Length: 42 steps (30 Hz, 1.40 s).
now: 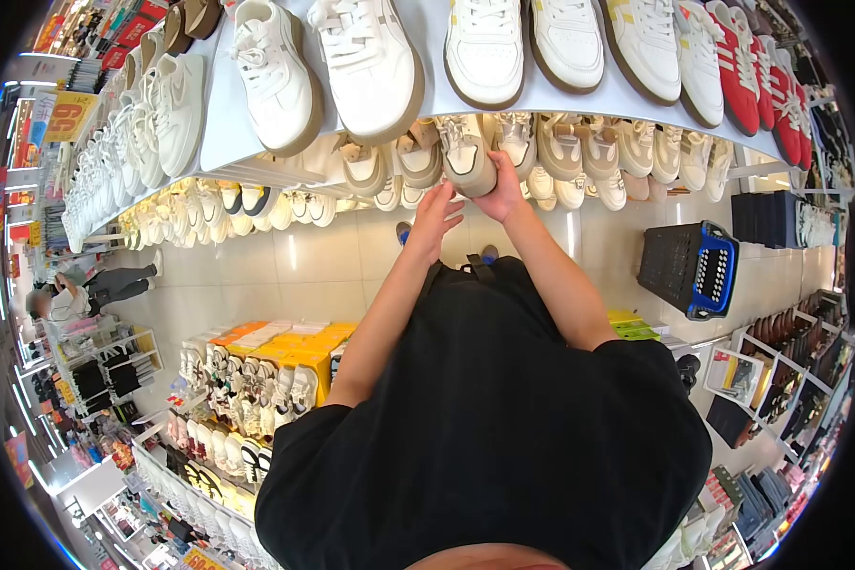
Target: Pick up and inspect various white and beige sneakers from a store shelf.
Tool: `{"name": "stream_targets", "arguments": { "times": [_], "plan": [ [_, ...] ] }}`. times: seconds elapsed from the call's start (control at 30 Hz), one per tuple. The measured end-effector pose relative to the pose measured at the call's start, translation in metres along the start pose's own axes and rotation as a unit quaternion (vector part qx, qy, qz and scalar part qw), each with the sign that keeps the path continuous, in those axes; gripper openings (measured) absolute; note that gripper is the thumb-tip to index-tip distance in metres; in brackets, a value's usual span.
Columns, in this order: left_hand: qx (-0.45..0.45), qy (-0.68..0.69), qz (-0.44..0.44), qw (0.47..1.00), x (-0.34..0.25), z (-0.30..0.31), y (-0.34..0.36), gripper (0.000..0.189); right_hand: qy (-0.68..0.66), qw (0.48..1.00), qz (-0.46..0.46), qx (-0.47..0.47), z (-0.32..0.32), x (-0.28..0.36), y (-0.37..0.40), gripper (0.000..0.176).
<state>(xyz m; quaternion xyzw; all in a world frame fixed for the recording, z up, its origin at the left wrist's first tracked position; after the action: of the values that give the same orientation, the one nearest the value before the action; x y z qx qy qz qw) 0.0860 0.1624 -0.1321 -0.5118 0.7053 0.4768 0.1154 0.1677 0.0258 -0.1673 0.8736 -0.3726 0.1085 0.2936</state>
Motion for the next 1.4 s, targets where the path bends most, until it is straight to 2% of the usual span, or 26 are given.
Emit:
{"name": "stream_targets", "arguments": {
  "times": [0.07, 0.17, 0.3, 0.37, 0.43, 0.53, 0.63, 0.77, 0.87, 0.97, 1.07, 1.17, 1.27, 1.4],
  "plan": [
    [0.017, 0.034, 0.007, 0.999, 0.004, 0.000, -0.016, 0.059, 0.043, 0.999, 0.012, -0.030, -0.001, 0.001, 0.000, 0.055],
    [-0.027, 0.054, 0.040, 0.997, 0.011, -0.004, -0.033, 0.051, 0.103, 0.990, 0.040, -0.091, 0.004, -0.009, 0.002, 0.049],
    [-0.050, 0.054, -0.002, 0.997, 0.020, -0.002, -0.043, 0.050, 0.170, 0.971, 0.064, -0.158, 0.010, -0.019, 0.013, 0.044],
    [-0.068, 0.059, -0.026, 0.996, 0.028, 0.004, -0.048, 0.050, 0.239, 0.949, 0.033, -0.201, 0.014, -0.025, 0.022, 0.042],
    [-0.104, 0.056, -0.077, 0.990, 0.031, 0.004, -0.052, 0.050, 0.329, 0.907, -0.014, -0.263, 0.011, -0.030, 0.032, 0.039],
    [-0.124, 0.059, -0.115, 0.984, 0.032, 0.000, -0.053, 0.052, 0.255, 0.933, -0.076, -0.242, 0.006, -0.032, 0.040, 0.036],
    [-0.106, 0.077, -0.099, 0.986, 0.037, 0.008, -0.059, 0.054, 0.216, 0.962, -0.001, -0.167, 0.011, -0.033, 0.030, 0.036],
    [-0.068, 0.189, -0.017, 0.979, 0.035, 0.019, -0.062, 0.053, 0.174, 0.968, 0.048, -0.174, 0.011, -0.039, 0.026, 0.036],
    [-0.112, 0.258, -0.021, 0.959, 0.037, 0.027, -0.065, 0.049, 0.167, 0.967, 0.051, -0.186, 0.012, -0.041, 0.027, 0.035],
    [-0.075, 0.284, -0.055, 0.954, 0.026, 0.040, -0.075, 0.049, 0.151, 0.966, 0.051, -0.202, 0.017, -0.047, 0.022, 0.035],
    [-0.087, 0.308, -0.027, 0.947, 0.024, 0.052, -0.091, 0.050, 0.132, 0.969, 0.053, -0.204, 0.017, -0.053, 0.021, 0.036],
    [-0.095, 0.313, -0.055, 0.943, 0.030, 0.060, -0.102, 0.054, 0.103, 0.975, 0.057, -0.190, 0.020, -0.059, 0.020, 0.036],
    [-0.129, 0.301, -0.103, 0.939, 0.015, 0.048, -0.081, 0.045, 0.078, 0.979, 0.058, -0.176, 0.030, -0.062, 0.015, 0.034],
    [-0.095, 0.344, -0.084, 0.930, 0.001, 0.046, -0.052, 0.047, 0.057, 0.984, 0.083, -0.149, 0.028, -0.058, 0.009, 0.040]
  ]
}}
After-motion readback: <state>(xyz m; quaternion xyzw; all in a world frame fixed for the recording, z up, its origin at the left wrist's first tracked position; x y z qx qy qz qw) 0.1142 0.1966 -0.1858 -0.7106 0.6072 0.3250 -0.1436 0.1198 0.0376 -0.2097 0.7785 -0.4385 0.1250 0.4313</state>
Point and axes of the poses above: each hand's wrist, its own y-axis away from the middle knuckle, its own z-axis out of the back of the hand, x = y × z, the point moved 3 cm from there along -y, towards the middle knuckle, and after that the axes turned 14 degrees about y, right-handed, at the moved point
